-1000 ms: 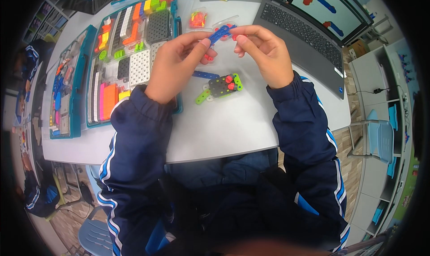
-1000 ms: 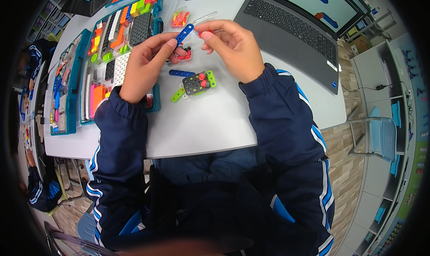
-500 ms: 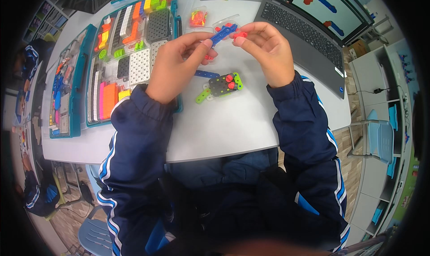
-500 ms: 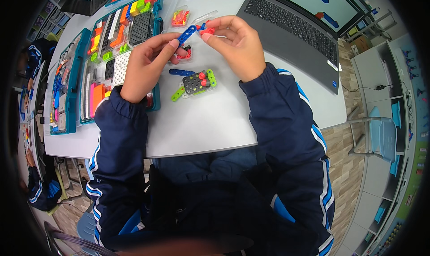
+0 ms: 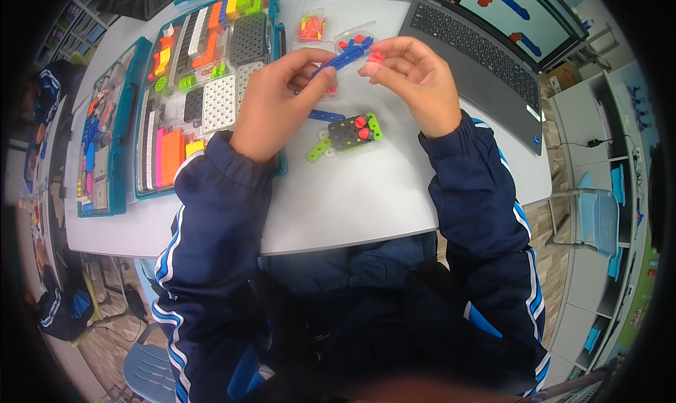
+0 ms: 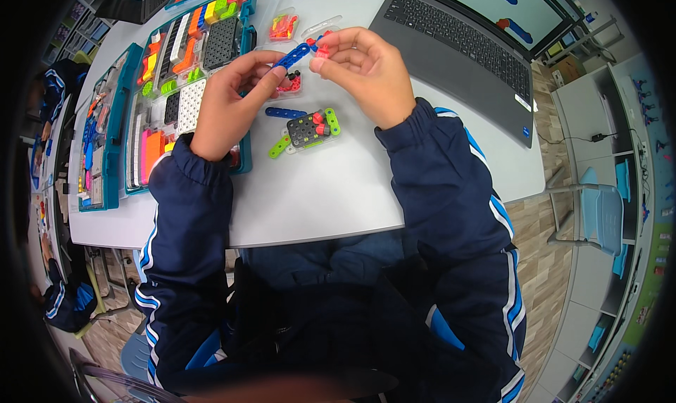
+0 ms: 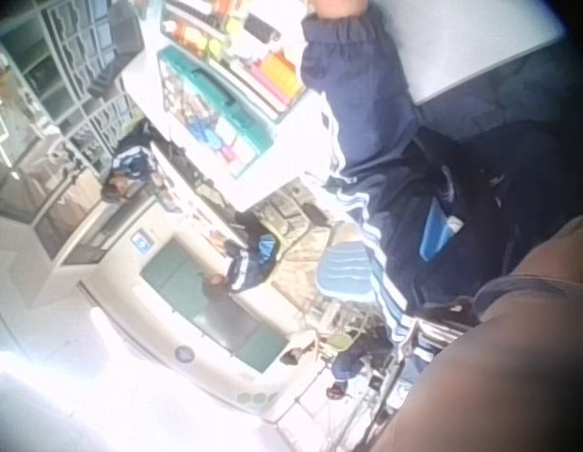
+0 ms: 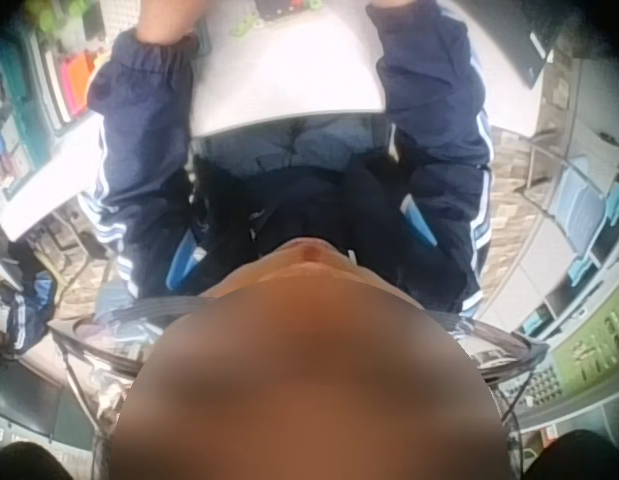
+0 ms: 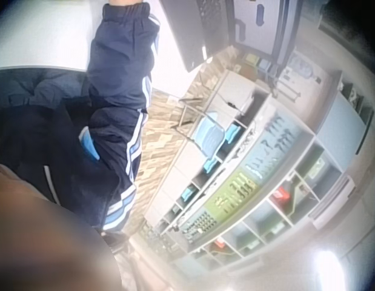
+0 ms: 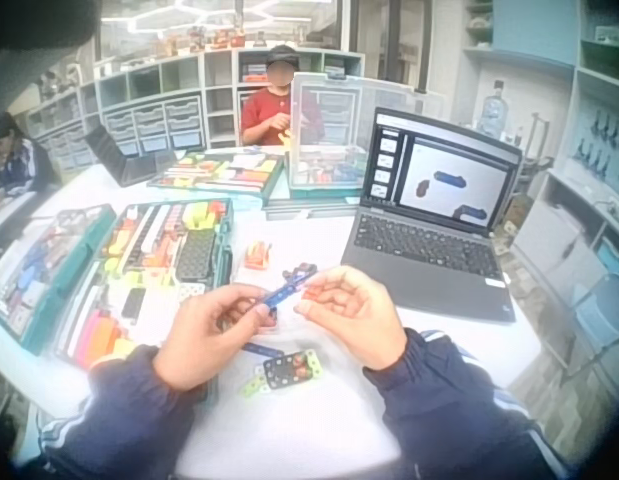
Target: The person assembles small red and blue plastic pieces into a larger structure on a white table. They repeatedly pick up individual pieces, connect them, and occasionally use a laptop for reference. The assembly progresses incrementally as more pieces are added to the growing structure.
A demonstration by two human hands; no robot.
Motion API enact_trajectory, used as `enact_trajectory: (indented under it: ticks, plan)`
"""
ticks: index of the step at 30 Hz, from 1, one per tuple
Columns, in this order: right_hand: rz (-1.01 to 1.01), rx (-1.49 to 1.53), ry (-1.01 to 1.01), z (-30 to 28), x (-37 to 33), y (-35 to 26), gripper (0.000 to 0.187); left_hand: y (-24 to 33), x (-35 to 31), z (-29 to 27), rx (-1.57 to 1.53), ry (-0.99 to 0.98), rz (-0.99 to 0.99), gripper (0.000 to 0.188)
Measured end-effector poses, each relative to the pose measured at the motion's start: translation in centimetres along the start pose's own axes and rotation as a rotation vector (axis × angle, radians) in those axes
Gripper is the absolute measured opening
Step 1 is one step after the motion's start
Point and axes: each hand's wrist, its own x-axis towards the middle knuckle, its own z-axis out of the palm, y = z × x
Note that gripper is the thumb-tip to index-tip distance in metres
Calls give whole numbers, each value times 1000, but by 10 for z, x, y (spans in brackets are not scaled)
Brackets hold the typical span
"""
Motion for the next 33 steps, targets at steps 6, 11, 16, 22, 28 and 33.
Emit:
enact_trajectory:
  ticks: [6, 11, 16, 22, 28, 33]
  plan:
    - [-26, -72, -34, 1, -1, -4, 29, 0, -1, 1, 10, 27, 5, 18]
    - [-28, -96, -94, 2, -3, -4, 30, 3, 0, 1, 45, 41, 2, 19]
    - [-25, -81, -110, 2, -3, 0, 32, 5, 0, 0, 108, 40, 36, 19]
    - [14, -76, -125, 4, -3, 1, 39, 5, 0, 0, 121, 35, 46, 19]
    - [64, -15, -201, 6, -5, 0, 41, 3, -1, -1, 82, -9, 67, 19]
    - [94, 10, -199, 9, -6, 0, 36, -1, 0, 2, -17, 6, 91, 20]
